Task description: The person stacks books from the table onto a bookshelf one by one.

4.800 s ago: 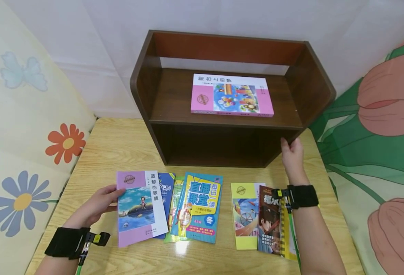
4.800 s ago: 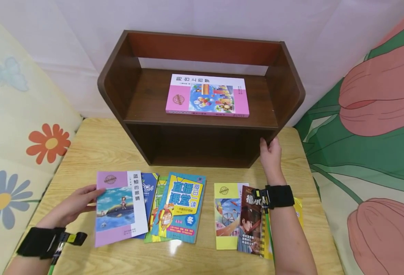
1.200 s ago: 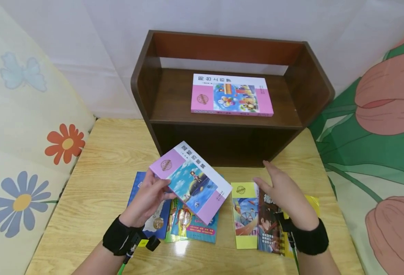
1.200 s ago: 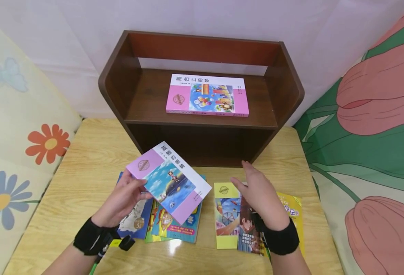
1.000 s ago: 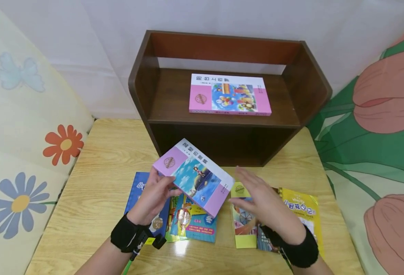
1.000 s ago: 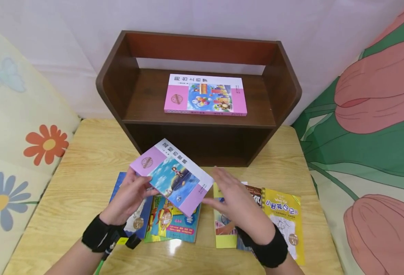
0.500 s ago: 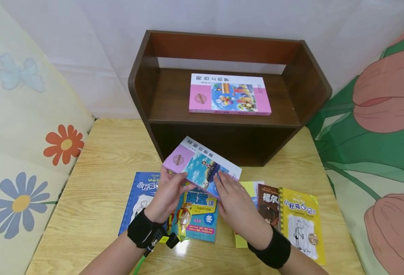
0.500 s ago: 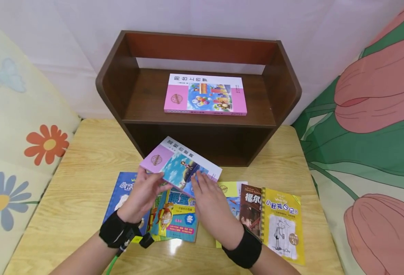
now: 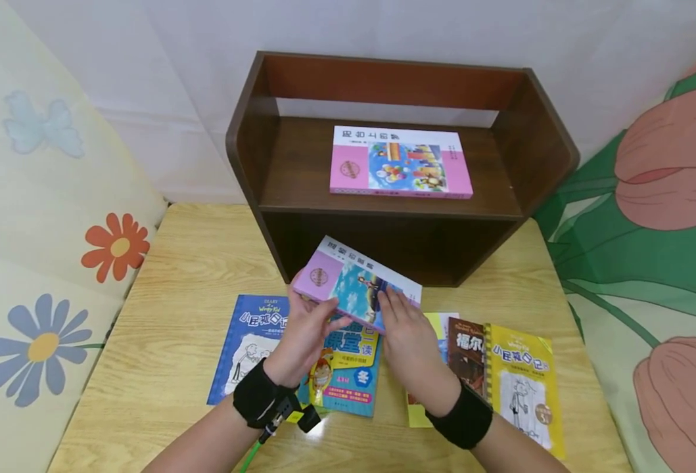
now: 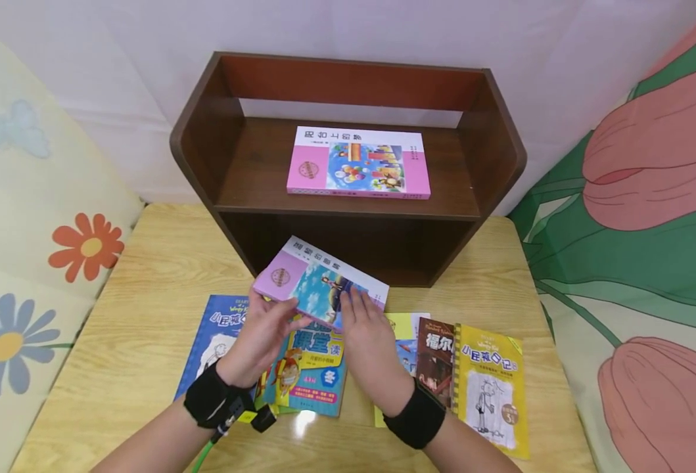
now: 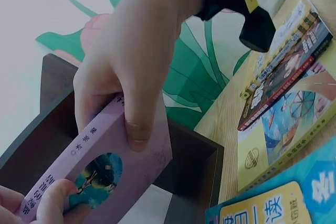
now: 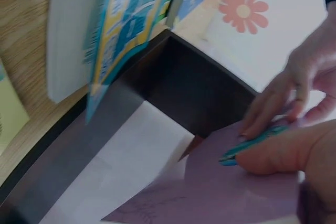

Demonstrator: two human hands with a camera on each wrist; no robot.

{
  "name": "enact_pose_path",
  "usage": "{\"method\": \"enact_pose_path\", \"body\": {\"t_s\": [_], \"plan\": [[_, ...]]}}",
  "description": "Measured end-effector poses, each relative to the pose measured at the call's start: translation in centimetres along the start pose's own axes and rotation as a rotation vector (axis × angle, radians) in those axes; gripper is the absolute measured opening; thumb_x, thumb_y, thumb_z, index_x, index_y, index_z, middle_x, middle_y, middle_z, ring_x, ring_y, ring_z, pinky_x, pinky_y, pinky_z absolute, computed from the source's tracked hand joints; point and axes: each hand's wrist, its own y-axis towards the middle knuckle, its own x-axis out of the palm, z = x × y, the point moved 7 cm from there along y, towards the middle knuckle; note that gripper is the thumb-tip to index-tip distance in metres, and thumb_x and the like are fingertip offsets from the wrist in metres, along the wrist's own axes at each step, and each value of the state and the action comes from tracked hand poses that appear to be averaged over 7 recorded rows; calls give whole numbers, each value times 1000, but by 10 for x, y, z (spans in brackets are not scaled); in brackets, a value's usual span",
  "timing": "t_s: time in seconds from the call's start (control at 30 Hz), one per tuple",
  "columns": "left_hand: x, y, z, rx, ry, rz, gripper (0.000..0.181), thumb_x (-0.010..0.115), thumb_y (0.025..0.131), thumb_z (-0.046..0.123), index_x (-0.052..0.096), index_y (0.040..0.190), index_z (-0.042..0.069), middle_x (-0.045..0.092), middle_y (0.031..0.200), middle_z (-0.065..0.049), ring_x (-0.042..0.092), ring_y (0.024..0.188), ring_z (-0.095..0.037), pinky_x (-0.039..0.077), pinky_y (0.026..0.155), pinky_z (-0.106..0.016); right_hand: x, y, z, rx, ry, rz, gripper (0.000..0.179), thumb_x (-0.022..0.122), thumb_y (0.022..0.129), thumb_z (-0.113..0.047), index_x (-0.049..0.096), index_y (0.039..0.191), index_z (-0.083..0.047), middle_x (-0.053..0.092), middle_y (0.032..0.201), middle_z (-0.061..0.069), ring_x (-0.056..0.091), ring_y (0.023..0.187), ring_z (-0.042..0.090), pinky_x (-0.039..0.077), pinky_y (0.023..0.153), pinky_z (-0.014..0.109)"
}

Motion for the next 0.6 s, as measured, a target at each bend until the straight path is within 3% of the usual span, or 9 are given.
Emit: {"method": "enact_pose_path", "body": {"t_s": [0.17, 0.33, 0.43, 0.6], "plan": [[0, -1, 1, -12, 72, -32, 69, 48, 97, 2, 3, 139, 34, 42, 140, -9, 58, 116, -26, 54, 85, -35, 2, 3, 9, -15, 44, 35, 47, 62, 88, -8, 51, 133, 0, 54, 134, 18, 55, 121, 31, 48, 96, 43], [-4, -2, 8, 25, 261, -96, 71, 53, 97, 14, 6, 148, 25, 34, 147, -6, 53, 123, -27, 52, 91, -37, 1, 4, 28, 21, 98, 62, 42, 58, 90, -6, 54, 131, -1, 58, 130, 15, 56, 120, 28, 48, 97, 43], [-4, -3, 17, 100, 553, -133, 76, 57, 95, 15, 7, 152, 15, 24, 154, -7, 43, 132, -29, 46, 98, -42, -1, 3, 40, 27, 104, 87, 41, 57, 89, -3, 54, 130, -1, 59, 130, 15, 57, 119, 29, 47, 98, 44], [10, -12, 34, 309, 1255, -211, 88, 68, 88, 23, 11, 153, 11, -1, 160, -6, 9, 146, -32, 24, 112, -53, 1, 0, 53, 34, 102, 91, 42, 55, 88, 1, 55, 129, -1, 59, 129, 15, 57, 119, 29, 46, 98, 46]]}}
